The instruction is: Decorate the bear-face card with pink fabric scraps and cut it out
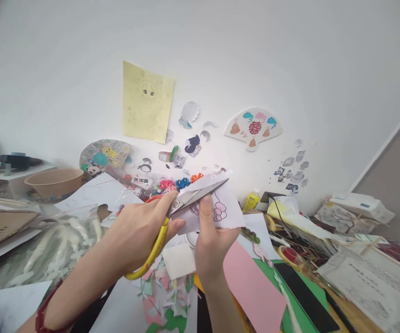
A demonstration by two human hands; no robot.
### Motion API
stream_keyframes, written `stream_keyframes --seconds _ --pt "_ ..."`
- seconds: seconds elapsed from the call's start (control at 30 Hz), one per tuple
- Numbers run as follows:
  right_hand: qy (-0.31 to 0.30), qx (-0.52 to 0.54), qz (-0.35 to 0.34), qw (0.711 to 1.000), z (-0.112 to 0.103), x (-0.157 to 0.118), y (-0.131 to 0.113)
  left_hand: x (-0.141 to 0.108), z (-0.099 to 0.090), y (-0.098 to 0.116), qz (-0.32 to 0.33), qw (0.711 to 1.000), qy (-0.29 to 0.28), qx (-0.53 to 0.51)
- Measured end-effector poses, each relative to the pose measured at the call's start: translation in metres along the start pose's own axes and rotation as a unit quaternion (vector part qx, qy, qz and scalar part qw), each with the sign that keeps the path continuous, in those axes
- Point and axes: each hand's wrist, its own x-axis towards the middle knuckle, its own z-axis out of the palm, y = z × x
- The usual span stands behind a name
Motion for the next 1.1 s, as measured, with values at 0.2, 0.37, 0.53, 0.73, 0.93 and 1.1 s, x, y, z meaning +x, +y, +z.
stream_keyframes --seconds 0.2,0.37,0.53,0.73,0.93,1.1 --pt "0.001 0.025 0.013 1.000 -0.001 -0.004 0.007 0.000 0.002 0.002 0.007 1.000 0.017 -0.006" --pt "0.020 0.014 0.015 1.000 0.002 -0.006 0.010 0.000 0.002 0.006 0.000 1.000 0.007 -0.017" --pt "0.045 0.019 0.016 0.999 0.005 -0.007 0.011 0.000 0.005 0.010 -0.004 1.000 0.028 -0.005" --pt "0.050 0.010 -0.003 0.999 0.006 -0.007 0.010 0.000 0.005 0.011 -0.008 1.000 0.019 -0.013" --pt "0.051 0.036 -0.001 0.998 0.007 -0.007 0.007 0.000 0.002 0.010 -0.017 0.999 -0.009 -0.027" --pt "0.034 0.030 -0.008 0.999 0.005 -0.004 0.007 0.000 0.002 0.009 -0.012 1.000 -0.013 -0.025"
